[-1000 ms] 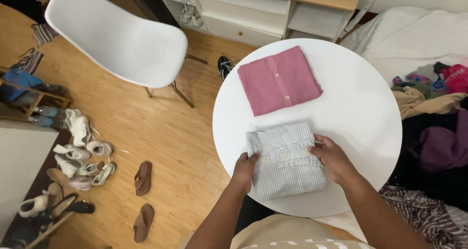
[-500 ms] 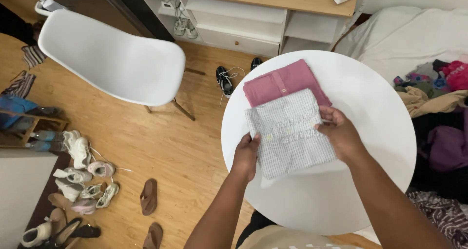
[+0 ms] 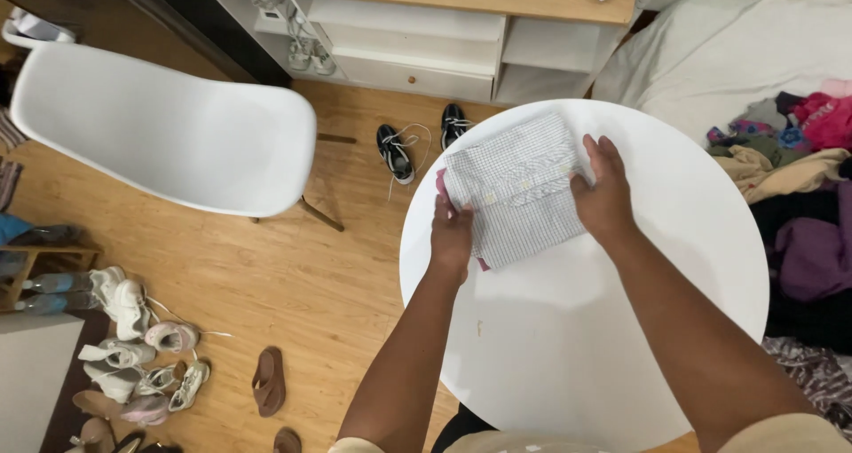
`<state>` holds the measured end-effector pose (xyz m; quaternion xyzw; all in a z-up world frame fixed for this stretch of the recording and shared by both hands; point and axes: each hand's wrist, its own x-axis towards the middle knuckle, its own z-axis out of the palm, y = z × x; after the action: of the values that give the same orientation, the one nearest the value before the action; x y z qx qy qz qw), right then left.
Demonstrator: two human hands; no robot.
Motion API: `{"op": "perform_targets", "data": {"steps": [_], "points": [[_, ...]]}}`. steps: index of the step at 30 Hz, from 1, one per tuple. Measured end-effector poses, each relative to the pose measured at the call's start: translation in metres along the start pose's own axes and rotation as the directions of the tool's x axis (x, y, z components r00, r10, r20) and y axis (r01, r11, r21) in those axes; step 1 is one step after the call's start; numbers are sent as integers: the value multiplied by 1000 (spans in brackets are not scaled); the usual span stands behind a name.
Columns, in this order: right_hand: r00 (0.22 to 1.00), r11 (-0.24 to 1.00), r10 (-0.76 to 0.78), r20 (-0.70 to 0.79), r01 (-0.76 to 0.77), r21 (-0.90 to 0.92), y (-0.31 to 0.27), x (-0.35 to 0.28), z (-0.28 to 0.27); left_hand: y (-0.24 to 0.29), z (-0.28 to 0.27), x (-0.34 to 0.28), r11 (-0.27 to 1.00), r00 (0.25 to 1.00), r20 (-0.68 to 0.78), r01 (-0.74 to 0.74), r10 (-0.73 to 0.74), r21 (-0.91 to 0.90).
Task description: The person folds a checkered shirt and a black top on a white round table. They then move a white chair closer to the table and place the folded checkered shirt on it. Finally, they fold the black top on the table and place it on the chair.
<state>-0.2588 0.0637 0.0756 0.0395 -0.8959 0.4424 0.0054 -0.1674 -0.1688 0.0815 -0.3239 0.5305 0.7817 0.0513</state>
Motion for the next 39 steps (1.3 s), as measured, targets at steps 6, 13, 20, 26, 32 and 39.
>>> {"op": "perform_targets", "data": {"steps": [6, 13, 20, 26, 32, 39], "points": [[990, 982, -129, -60, 119, -148, 33, -27, 32, -14, 8, -12, 683, 899, -87, -261, 430, 682], [955, 839, -293, 38, 276, -469, -6, -23, 60, -26, 20, -2, 44, 763, 395, -482, 511, 875], [958, 864, -151, 244, 248, -439, 23, -26, 82, -45, -1, 11, -96, 870, 421, -411, 255, 907], [952, 888, -75, 298, 200, -415, 19, -24, 76, -43, -1, 4, -22, 876, 399, -409, 270, 912], [966, 897, -203, 160, 249, -366, 7, -49, 55, -53, -2, -21, 32, 828, 384, -434, 409, 900], [972, 879, -211, 101, 234, -415, 5, -93, 26, -62, 17, -47, -25, 743, 464, -518, 482, 855]]}}
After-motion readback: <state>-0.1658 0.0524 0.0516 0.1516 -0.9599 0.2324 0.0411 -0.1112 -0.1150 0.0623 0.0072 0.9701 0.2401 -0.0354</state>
